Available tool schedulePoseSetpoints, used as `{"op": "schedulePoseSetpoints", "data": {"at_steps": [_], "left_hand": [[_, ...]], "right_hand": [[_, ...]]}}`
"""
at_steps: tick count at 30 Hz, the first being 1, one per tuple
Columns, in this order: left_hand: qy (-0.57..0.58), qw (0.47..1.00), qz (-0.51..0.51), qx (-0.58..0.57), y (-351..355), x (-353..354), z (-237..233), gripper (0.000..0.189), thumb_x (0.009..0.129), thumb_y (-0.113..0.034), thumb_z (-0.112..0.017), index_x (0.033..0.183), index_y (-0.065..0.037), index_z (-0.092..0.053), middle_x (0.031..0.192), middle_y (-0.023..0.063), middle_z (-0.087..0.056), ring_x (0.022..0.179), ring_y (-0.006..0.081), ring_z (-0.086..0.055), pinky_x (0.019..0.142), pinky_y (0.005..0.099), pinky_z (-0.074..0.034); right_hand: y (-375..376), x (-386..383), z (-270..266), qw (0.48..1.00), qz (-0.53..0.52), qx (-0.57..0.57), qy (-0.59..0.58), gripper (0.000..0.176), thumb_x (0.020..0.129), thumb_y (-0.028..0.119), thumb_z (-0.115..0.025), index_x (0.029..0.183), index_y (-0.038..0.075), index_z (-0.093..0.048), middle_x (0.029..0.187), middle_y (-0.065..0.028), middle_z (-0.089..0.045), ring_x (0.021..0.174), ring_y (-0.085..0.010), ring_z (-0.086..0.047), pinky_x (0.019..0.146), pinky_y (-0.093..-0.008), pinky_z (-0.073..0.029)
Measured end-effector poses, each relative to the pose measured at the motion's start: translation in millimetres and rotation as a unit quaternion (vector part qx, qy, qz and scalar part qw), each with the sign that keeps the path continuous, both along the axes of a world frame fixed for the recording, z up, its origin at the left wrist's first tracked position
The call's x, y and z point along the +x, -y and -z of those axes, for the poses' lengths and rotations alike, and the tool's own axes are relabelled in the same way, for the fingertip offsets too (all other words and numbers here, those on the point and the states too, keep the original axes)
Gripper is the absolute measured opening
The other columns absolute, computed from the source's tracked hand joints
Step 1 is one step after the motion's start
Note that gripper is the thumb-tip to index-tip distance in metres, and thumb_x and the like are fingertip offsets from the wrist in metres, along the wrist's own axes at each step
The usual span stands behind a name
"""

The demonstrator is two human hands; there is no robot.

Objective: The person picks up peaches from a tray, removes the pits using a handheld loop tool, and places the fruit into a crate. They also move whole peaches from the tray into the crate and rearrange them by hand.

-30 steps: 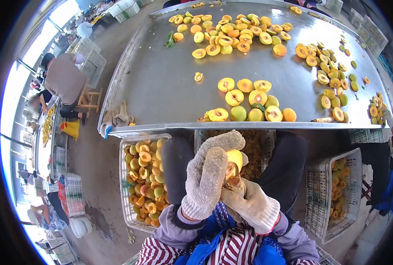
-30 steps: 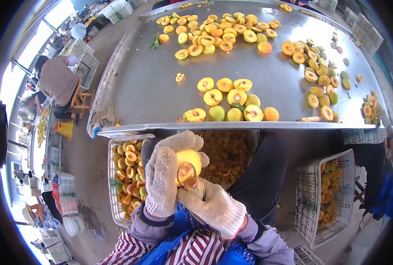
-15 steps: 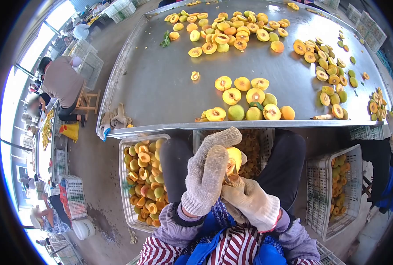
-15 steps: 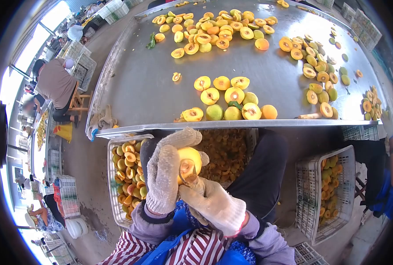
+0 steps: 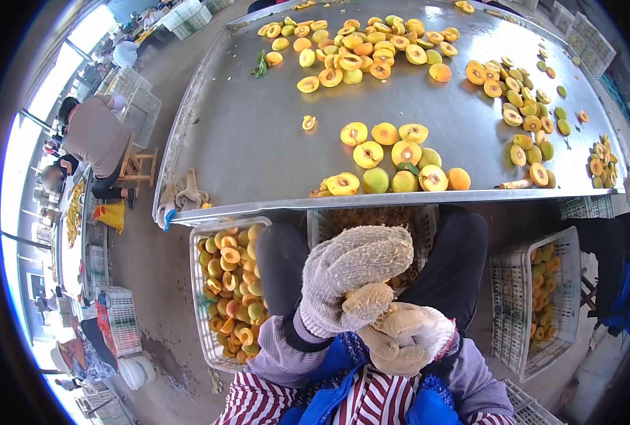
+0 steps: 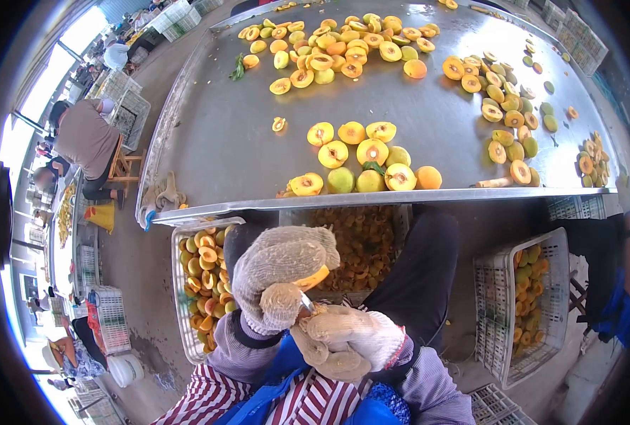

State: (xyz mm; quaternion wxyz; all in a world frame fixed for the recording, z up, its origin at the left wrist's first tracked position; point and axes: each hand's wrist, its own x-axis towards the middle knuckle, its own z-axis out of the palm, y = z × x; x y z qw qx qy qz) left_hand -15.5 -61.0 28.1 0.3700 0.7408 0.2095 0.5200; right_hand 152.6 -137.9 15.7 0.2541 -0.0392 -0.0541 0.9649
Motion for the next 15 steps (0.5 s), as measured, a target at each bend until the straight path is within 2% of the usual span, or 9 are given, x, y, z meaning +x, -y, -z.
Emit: {"op": "schedulePoseSetpoints", "data": {"at_steps": [4, 6, 8, 9, 10, 11, 12, 14, 15], "left_hand": [[0.036, 0.986, 0.025, -0.161, 5, 4, 5, 0.035, 0.082, -0.02, -0.071, 0.112, -0.001, -0.072, 0.111, 0.0178, -0.072, 0.098, 0.0364, -0.071, 0.084, 0.0418, -0.057], [-0.019, 1.0, -0.015, 0.007, 2, 1, 4, 0.035, 0.083, -0.02, -0.071, 0.112, -0.001, -0.071, 0.112, 0.0185, -0.072, 0.096, 0.0361, -0.071, 0.084, 0.041, -0.056], [0.012, 1.0, -0.007, 0.027, 2, 2, 4, 0.032, 0.089, -0.023, -0.068, 0.111, 0.0, -0.071, 0.109, 0.018, -0.072, 0.091, 0.0306, -0.071, 0.081, 0.0379, -0.057], [0.027, 0.982, 0.045, -0.181, 5, 3, -2, 0.044, 0.092, -0.037, -0.066, 0.113, 0.002, -0.069, 0.106, 0.0172, -0.072, 0.09, 0.0284, -0.071, 0.08, 0.0369, -0.057], [0.042, 0.919, 0.094, -0.38, 8, 3, -6, 0.058, 0.095, -0.051, -0.063, 0.114, 0.003, -0.067, 0.103, 0.0164, -0.072, 0.089, 0.0263, -0.071, 0.079, 0.036, -0.057], [0.12, 0.871, 0.129, -0.459, 13, 8, -6, 0.058, 0.098, -0.054, -0.057, 0.117, 0.001, -0.064, 0.104, 0.0153, -0.071, 0.082, 0.0244, -0.071, 0.072, 0.033, -0.058], [0.121, 0.871, 0.13, -0.457, 12, 13, -6, 0.058, 0.098, -0.054, -0.057, 0.117, 0.001, -0.064, 0.104, 0.0153, -0.071, 0.082, 0.0244, -0.071, 0.072, 0.033, -0.058], [0.256, 0.785, 0.059, -0.561, 10, 18, -6, 0.057, 0.101, -0.054, -0.051, 0.121, -0.002, -0.061, 0.105, 0.0149, -0.07, 0.082, 0.0241, -0.071, 0.063, 0.0305, -0.057], [0.215, 0.794, 0.02, -0.568, 1, 11, 7, 0.056, 0.103, -0.054, -0.047, 0.125, -0.003, -0.058, 0.107, 0.0142, -0.069, 0.08, 0.0236, -0.072, 0.056, 0.0274, -0.054]], "right_hand": [[15, 2, 31, 0.999, 0.017, -0.032, 0.034, 0.028, 0.099, 0.03, -0.06, 0.089, 0.004, -0.059, 0.07, -0.0032, -0.056, 0.05, -0.0102, -0.048, 0.046, -0.022, -0.041], [14, 1, 35, 0.998, 0.019, -0.041, 0.049, 0.028, 0.099, 0.029, -0.06, 0.092, 0.002, -0.06, 0.071, -0.0037, -0.057, 0.051, -0.011, -0.05, 0.047, -0.023, -0.042], [4, -5, 29, 0.987, -0.038, -0.055, -0.147, 0.03, 0.1, 0.03, -0.059, 0.095, 0.0, -0.061, 0.075, -0.0042, -0.059, 0.059, -0.0111, -0.055, 0.052, -0.0242, -0.045], [5, -5, 24, 0.987, -0.039, -0.055, -0.147, 0.03, 0.1, 0.03, -0.059, 0.095, 0.0, -0.061, 0.075, -0.0042, -0.059, 0.059, -0.0111, -0.055, 0.052, -0.0242, -0.045], [7, -5, 19, 0.99, -0.019, -0.097, -0.097, 0.029, 0.099, 0.028, -0.059, 0.093, 0.0, -0.061, 0.074, -0.0038, -0.059, 0.063, -0.0114, -0.055, 0.055, -0.0248, -0.046], [7, -4, 16, 0.989, 0.003, -0.137, -0.045, 0.028, 0.099, 0.027, -0.059, 0.091, 0.0, -0.06, 0.073, -0.0033, -0.058, 0.066, -0.0116, -0.056, 0.059, -0.0254, -0.047], [5, -2, 16, 0.99, 0.002, -0.136, -0.045, 0.028, 0.099, 0.027, -0.059, 0.091, 0.0, -0.06, 0.073, -0.0033, -0.058, 0.066, -0.0116, -0.056, 0.059, -0.0254, -0.047], [1, 0, 22, 0.996, -0.018, -0.038, 0.075, 0.024, 0.096, 0.023, -0.059, 0.085, 0.001, -0.059, 0.076, -0.004, -0.058, 0.073, -0.0136, -0.057, 0.064, -0.028, -0.047], [-4, -6, 22, 0.993, -0.094, 0.065, -0.007, 0.021, 0.091, 0.02, -0.062, 0.08, 0.003, -0.056, 0.082, -0.0051, -0.059, 0.075, -0.0157, -0.058, 0.066, -0.0302, -0.047]]}}
